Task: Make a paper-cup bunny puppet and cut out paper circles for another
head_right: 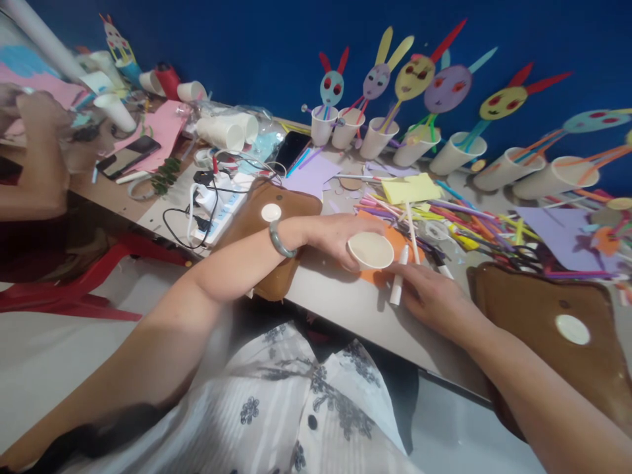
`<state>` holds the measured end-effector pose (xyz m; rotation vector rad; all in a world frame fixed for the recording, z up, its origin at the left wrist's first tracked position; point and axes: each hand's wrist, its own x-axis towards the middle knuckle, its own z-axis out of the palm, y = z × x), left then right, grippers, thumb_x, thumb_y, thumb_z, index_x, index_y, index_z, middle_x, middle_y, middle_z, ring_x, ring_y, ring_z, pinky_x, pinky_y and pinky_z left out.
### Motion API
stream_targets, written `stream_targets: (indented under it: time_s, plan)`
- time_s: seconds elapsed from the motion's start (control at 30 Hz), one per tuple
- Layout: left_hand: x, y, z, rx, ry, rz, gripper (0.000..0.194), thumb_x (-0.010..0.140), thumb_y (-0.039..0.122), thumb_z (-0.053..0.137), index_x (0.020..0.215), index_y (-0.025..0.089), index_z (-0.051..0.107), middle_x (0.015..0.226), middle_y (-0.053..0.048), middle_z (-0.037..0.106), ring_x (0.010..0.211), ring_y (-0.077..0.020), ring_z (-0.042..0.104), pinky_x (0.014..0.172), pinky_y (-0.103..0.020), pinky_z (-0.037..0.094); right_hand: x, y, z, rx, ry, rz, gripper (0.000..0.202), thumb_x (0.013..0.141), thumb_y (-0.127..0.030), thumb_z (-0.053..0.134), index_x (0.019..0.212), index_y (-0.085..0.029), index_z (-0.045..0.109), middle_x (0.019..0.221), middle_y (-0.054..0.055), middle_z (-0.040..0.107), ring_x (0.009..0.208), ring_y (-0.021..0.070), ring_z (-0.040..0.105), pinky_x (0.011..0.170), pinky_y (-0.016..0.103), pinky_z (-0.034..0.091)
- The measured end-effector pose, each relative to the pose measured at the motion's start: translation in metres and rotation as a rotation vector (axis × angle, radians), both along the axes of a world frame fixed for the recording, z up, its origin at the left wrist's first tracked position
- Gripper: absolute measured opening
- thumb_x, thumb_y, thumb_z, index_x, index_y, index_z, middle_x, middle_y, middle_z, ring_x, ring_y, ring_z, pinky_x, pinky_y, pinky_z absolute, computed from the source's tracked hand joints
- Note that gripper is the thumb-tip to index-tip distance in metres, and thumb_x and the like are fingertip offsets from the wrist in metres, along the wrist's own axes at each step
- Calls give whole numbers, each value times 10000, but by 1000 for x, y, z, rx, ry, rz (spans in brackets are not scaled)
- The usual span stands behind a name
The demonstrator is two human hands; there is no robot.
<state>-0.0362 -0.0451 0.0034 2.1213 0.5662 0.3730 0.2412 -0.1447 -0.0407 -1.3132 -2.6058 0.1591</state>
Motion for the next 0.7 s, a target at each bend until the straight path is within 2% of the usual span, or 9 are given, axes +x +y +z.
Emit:
stream_targets:
  time_s: [0.1,0.2,0.27,0.37,0.43,0.53,0.63,0.7]
  plan:
    - [0,1,0,20,11,-107,506,612,243,804,1076,246,602,1229,-65,693,1187,-320,624,1048,-464,496,2,3,2,-17,13,29,415,875,-152,489,1241,-255,654,1086,98,773,983,280,761,843,391,615]
    - [0,-1,3,5,55,-65,524,596,205,794,1079,262,599,1217,-45,692,1208,-327,615,1059,-473,481,6,-3,9,32,43,56,399,893,-170,525,1233,-297,689,1079,79,789,922,269,780,797,368,634]
    - [-1,-3,5,10,46,-62,524,601,195,785,1087,250,598,1226,-56,685,1208,-324,616,1058,-466,477,8,-16,15,157,107,48,420,910,-180,567,1280,-349,673,1018,56,800,837,260,785,753,355,638]
    - [-2,-3,4,10,30,-83,492,619,206,783,1073,237,594,1217,-69,682,1195,-315,619,1051,-447,481,6,-43,24,348,169,15,699,905,-153,636,1487,-518,507,827,-3,768,687,249,757,654,353,621]
    - [-1,-1,1,23,26,-102,481,635,233,788,1073,237,589,1215,-71,684,1194,-313,619,1057,-445,481,-1,-59,28,327,172,64,813,917,-148,622,1570,-572,388,702,-19,702,593,244,711,582,365,594]
    - [0,2,-5,63,10,-100,530,651,273,792,1133,225,575,1275,-91,670,1228,-320,605,1090,-454,462,-20,-70,27,211,158,223,862,930,-140,592,1638,-526,287,675,-13,683,565,249,676,551,391,572]
    - [1,4,-10,83,-11,-84,540,657,300,793,1143,205,578,1275,-103,676,1267,-337,584,1108,-460,444,-40,-67,19,159,125,282,926,937,-132,584,1675,-496,160,786,-3,754,642,257,712,588,409,595]
    - [1,4,-10,80,-7,-89,520,657,313,798,1121,210,586,1238,-91,690,1258,-332,589,1083,-445,457,-52,-59,15,165,115,302,847,962,-136,537,1663,-478,205,852,10,781,697,251,741,617,397,622]
